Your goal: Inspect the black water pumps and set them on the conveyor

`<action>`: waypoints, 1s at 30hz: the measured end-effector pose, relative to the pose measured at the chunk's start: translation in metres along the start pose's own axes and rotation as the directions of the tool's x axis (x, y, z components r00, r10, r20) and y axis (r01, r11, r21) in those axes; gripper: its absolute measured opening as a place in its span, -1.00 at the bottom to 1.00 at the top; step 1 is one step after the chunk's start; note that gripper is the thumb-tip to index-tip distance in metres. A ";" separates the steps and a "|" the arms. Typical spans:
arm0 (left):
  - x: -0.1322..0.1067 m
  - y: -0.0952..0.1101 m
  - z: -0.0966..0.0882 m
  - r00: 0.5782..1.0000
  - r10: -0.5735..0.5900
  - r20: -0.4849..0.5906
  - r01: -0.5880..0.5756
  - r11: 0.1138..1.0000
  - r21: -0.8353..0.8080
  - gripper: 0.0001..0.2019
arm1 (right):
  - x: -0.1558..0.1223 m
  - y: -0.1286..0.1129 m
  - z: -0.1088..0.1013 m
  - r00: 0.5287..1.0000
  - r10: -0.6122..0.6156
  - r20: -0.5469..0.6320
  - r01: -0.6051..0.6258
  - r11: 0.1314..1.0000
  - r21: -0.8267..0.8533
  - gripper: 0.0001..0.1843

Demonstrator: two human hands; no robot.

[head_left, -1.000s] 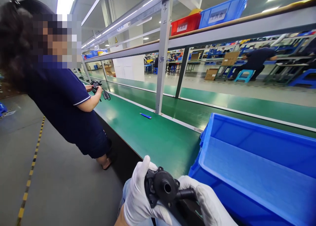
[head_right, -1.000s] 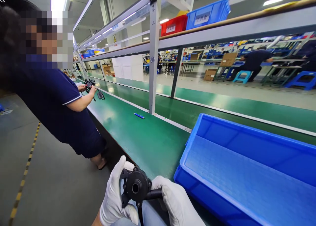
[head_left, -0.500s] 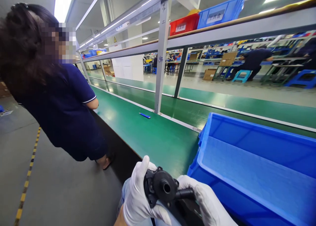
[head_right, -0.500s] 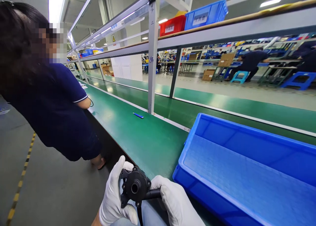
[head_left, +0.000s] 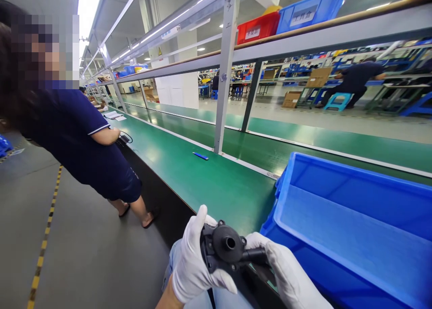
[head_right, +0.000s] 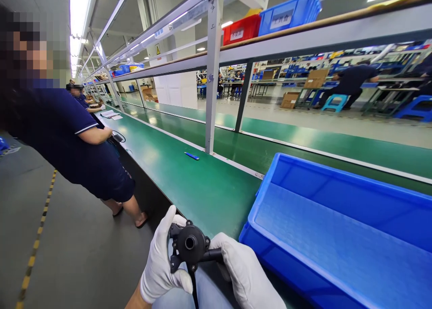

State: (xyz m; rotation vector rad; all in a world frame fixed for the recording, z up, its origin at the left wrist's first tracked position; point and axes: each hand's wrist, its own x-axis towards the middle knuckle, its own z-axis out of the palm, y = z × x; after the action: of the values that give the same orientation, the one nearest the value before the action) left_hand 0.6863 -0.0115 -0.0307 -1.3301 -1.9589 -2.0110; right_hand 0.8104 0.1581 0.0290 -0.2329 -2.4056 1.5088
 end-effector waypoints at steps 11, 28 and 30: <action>-0.029 -0.018 -0.025 0.969 0.209 -0.133 -0.146 0.915 0.376 0.61 | -0.012 0.028 -0.008 0.930 -0.340 0.143 0.334 0.940 0.066 -0.51; 0.024 0.075 -0.084 0.942 -0.333 -0.035 0.310 0.907 -0.285 -0.21 | 0.048 -0.083 0.076 0.965 -0.038 0.258 -0.079 0.901 0.426 -0.47; 0.037 0.063 -0.102 0.953 -0.300 0.051 0.295 0.872 -0.391 -0.10 | 0.056 -0.102 0.070 0.978 -0.059 0.198 -0.075 0.791 0.607 -0.37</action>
State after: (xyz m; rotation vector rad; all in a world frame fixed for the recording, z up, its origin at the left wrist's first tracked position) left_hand 0.6445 -0.0901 0.0574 -1.1169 -1.9210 -2.6702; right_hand 0.7360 0.0699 0.1015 0.0654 -1.8944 2.3160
